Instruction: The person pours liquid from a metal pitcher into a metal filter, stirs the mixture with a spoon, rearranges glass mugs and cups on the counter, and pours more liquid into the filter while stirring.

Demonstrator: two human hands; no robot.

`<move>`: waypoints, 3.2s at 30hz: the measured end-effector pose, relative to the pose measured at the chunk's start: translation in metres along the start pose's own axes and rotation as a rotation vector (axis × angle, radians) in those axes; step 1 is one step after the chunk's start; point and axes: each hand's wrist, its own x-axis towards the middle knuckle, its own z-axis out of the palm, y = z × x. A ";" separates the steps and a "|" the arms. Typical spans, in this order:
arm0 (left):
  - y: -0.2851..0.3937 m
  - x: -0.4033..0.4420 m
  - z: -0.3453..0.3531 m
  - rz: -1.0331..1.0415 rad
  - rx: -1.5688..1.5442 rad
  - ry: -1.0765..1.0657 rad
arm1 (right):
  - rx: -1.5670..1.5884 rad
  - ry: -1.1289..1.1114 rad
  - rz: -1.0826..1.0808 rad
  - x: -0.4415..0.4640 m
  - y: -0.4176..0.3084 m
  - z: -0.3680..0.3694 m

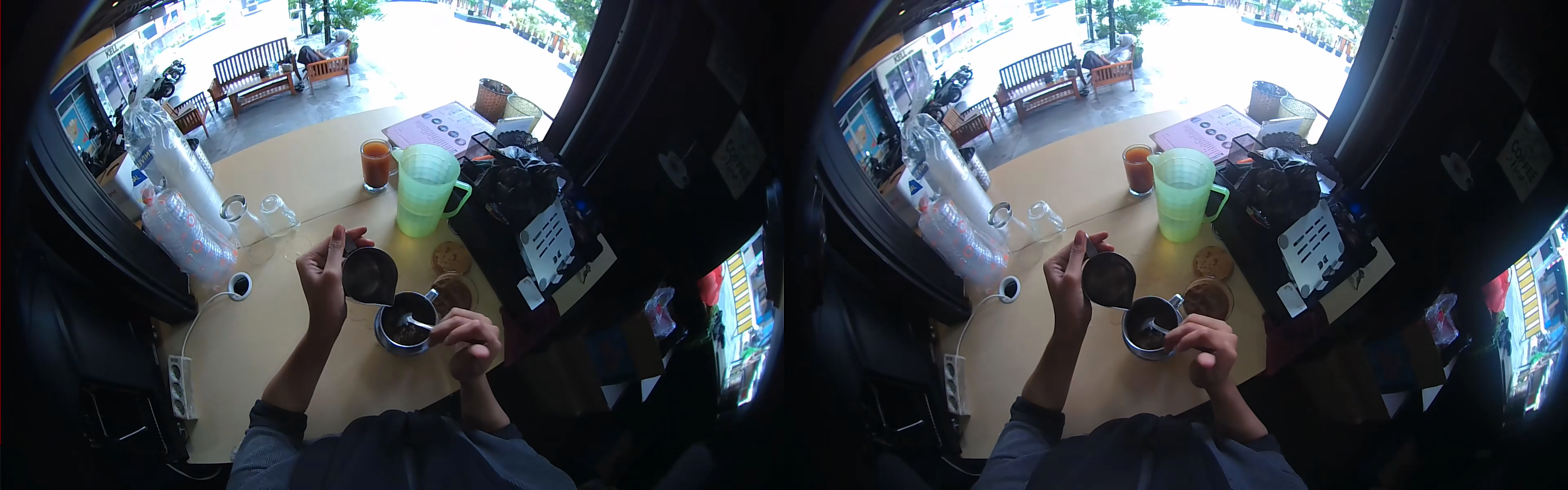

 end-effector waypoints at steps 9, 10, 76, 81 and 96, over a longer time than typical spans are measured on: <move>0.010 -0.006 0.009 0.113 0.162 -0.036 | 0.113 0.030 0.107 -0.001 0.002 -0.004; 0.011 -0.007 0.010 0.118 0.172 -0.046 | 0.079 0.031 0.079 0.002 0.005 -0.005; 0.007 -0.015 0.012 0.257 0.364 0.042 | 0.164 0.030 0.214 0.006 0.004 -0.013; 0.012 -0.015 0.013 0.315 0.430 0.019 | -0.060 -0.031 0.078 0.011 -0.013 -0.008; 0.019 -0.018 0.010 0.328 0.521 -0.023 | -0.164 -0.157 -0.170 0.023 -0.008 -0.006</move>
